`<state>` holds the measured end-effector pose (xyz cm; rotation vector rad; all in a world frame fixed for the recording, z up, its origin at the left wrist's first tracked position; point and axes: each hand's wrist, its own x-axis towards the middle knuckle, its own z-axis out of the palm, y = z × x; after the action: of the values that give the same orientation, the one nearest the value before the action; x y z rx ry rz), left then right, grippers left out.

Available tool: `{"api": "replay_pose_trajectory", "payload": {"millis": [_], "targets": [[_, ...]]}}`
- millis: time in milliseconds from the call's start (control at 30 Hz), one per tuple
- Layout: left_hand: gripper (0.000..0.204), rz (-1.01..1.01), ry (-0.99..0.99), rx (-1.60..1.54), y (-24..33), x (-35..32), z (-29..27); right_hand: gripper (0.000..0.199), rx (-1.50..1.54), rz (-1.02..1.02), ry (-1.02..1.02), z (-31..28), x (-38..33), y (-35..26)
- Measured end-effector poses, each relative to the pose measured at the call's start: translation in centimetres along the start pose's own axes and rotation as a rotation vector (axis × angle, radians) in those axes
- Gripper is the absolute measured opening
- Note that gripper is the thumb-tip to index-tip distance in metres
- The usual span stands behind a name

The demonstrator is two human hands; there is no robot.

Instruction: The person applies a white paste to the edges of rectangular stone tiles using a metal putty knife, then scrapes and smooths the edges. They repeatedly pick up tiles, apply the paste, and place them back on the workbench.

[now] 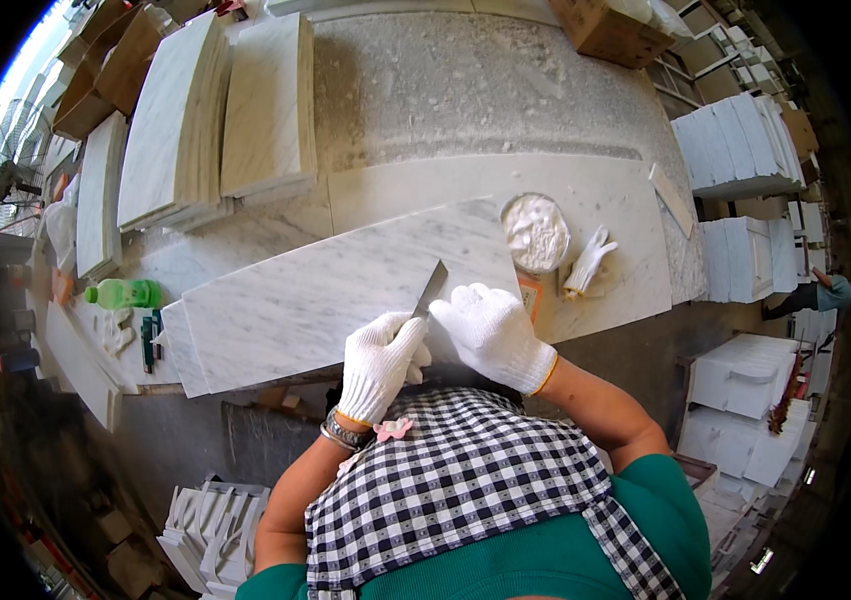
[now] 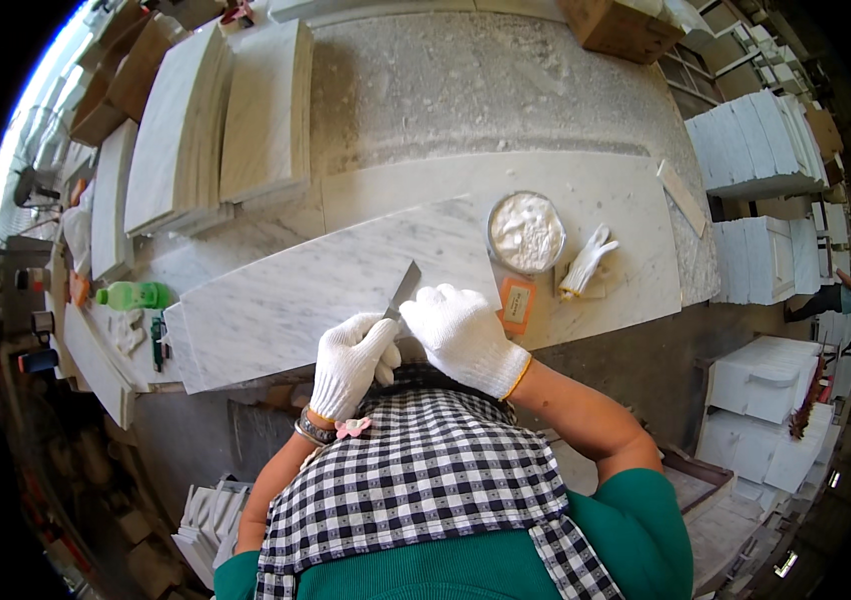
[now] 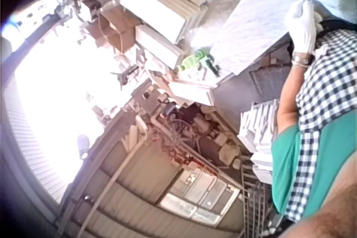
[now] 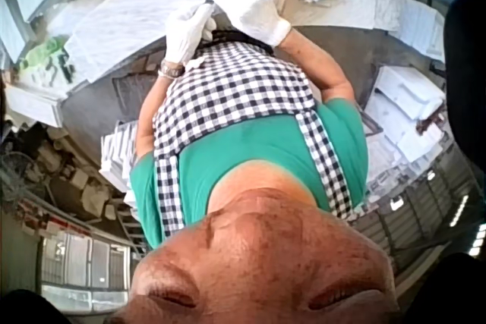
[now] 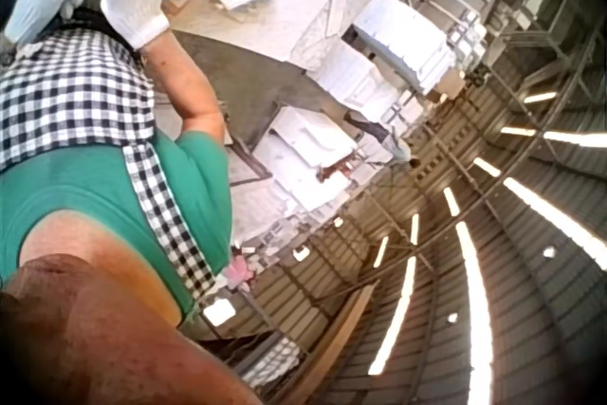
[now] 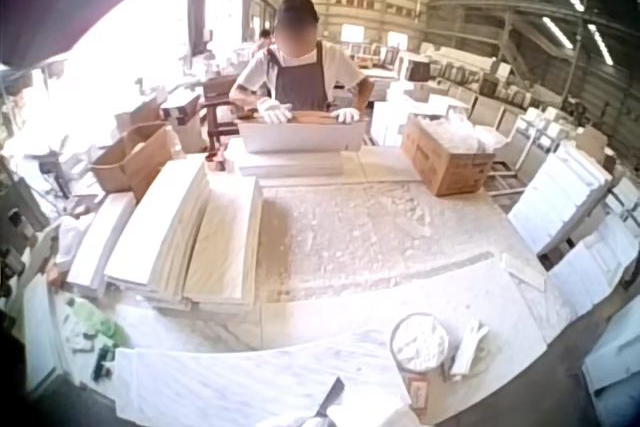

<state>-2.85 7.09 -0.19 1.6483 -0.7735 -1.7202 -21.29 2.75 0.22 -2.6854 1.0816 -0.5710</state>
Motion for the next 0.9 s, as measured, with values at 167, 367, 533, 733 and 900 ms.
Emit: {"api": "replay_pose_trajectory", "payload": {"millis": [167,367,533,733,900], "targets": [[0.028,0.009,0.006,-0.019,0.1,-0.1,0.3,0.016,-0.159,0.103,0.071,-0.3,0.6,1.4],[0.028,0.036,0.03,-0.026,-0.3,-0.2,0.1,0.014,-0.044,0.028,0.039,0.3,0.3,-0.3],[0.027,0.041,0.032,-0.022,-0.3,-0.1,0.1,0.025,-0.042,0.029,0.014,0.2,0.5,0.1],[0.026,0.042,-0.017,-0.024,-0.3,-0.1,0.3,0.021,-0.059,0.206,0.186,-0.7,0.6,2.5],[0.029,0.065,-0.068,-0.116,-0.4,-0.4,-0.8,0.022,0.539,0.472,0.248,-1.5,0.8,2.6]]}}
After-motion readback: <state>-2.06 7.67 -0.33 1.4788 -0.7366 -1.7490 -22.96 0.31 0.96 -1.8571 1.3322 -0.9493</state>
